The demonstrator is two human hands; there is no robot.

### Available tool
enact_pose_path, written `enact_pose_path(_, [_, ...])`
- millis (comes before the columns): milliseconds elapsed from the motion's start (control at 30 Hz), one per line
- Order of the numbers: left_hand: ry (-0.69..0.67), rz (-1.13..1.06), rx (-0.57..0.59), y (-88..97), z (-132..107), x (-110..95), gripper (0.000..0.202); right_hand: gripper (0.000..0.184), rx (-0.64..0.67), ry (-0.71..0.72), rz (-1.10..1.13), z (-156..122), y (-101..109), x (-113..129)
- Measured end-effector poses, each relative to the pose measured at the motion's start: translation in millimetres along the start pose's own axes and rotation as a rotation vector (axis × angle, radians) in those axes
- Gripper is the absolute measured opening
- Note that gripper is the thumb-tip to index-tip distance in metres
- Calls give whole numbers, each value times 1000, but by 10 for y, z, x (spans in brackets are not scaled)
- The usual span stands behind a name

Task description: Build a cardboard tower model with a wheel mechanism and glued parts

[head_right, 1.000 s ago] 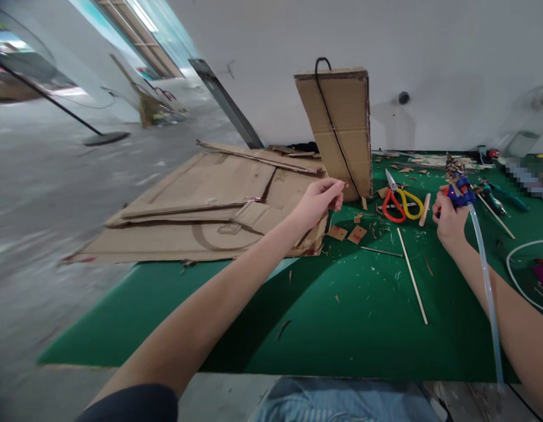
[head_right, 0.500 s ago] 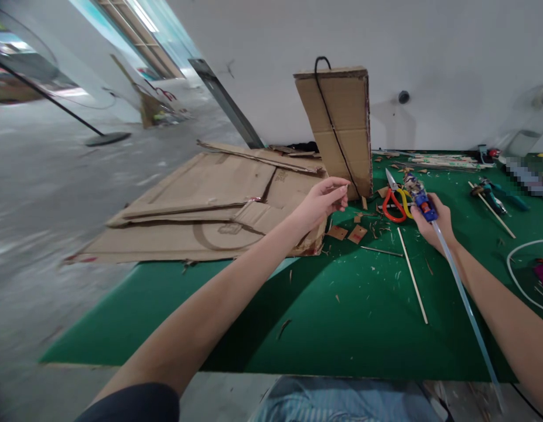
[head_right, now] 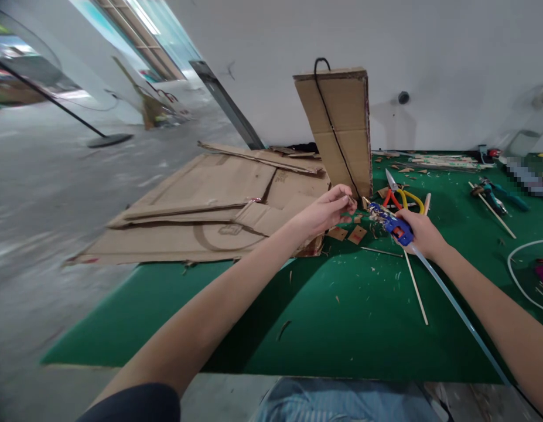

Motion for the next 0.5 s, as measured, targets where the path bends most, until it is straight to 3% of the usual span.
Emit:
enact_pose_path(133, [19, 18, 44, -49, -22, 7, 26, 33, 42, 29, 21, 8, -5, 70])
enact_pose_path(333, [-22, 129, -99, -9, 5, -3, 17, 30, 68, 61, 33, 27, 22, 134])
enact_pose_path(500, [-12, 156, -77, 17, 19, 9, 21, 26, 96, 35, 33, 24, -2, 119])
Point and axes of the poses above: each hand's wrist, its own z-axis towards the middle knuckle, its own y-axis out of the back of the hand, x = y × z, the point moved 3 cm from there along z, towards the middle knuckle, and after that the axes turned 1 degree about x, right-handed, at the moved point
